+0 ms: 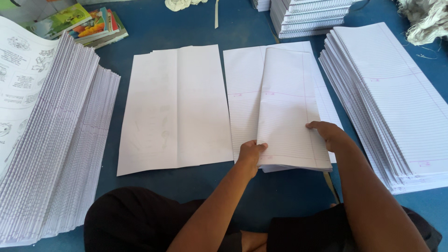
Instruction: The person sits on the floor and repeatedly picks up printed sheets, flips through them, and places them into separate stacks. The person handles both printed and lined paper, organizing them into piles on the floor.
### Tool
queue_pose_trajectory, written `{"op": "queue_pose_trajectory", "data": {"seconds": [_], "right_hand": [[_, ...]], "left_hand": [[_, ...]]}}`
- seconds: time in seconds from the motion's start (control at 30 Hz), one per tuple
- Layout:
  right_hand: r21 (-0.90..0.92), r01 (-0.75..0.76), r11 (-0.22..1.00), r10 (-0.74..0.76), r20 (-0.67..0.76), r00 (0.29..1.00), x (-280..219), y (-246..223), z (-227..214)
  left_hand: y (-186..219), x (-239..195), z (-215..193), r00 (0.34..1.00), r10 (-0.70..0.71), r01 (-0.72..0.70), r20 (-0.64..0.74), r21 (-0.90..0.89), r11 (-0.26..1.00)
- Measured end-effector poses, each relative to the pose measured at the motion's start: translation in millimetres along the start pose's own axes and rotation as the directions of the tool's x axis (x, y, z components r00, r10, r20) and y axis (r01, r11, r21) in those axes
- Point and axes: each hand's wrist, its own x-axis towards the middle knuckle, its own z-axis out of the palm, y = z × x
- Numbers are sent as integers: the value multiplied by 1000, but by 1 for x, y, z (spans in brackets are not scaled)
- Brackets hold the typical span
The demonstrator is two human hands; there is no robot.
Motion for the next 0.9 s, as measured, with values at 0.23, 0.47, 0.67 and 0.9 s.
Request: {"op": "queue_pose_trajectory", "data": {"seconds": [0.23,0.47,0.67,0.9], "right_hand": [[-107,9,994,-13,-36,999,-6,-3,-5],[170,-94,981,70,145,987,-46,-21,-20],[194,-46,980,-10,278,961,-48,-24,-14],[117,126,985,-148,205,968,-66,-33,-10]], "left_hand": [[5,-4,8,999,-46,47,14,-82,996],[6,0,4,998,-58,58,4,-72,996],[1,19,-16,996,59,-62,60,43,997],[25,14,-20,998,3,-19,63,260,965]]}}
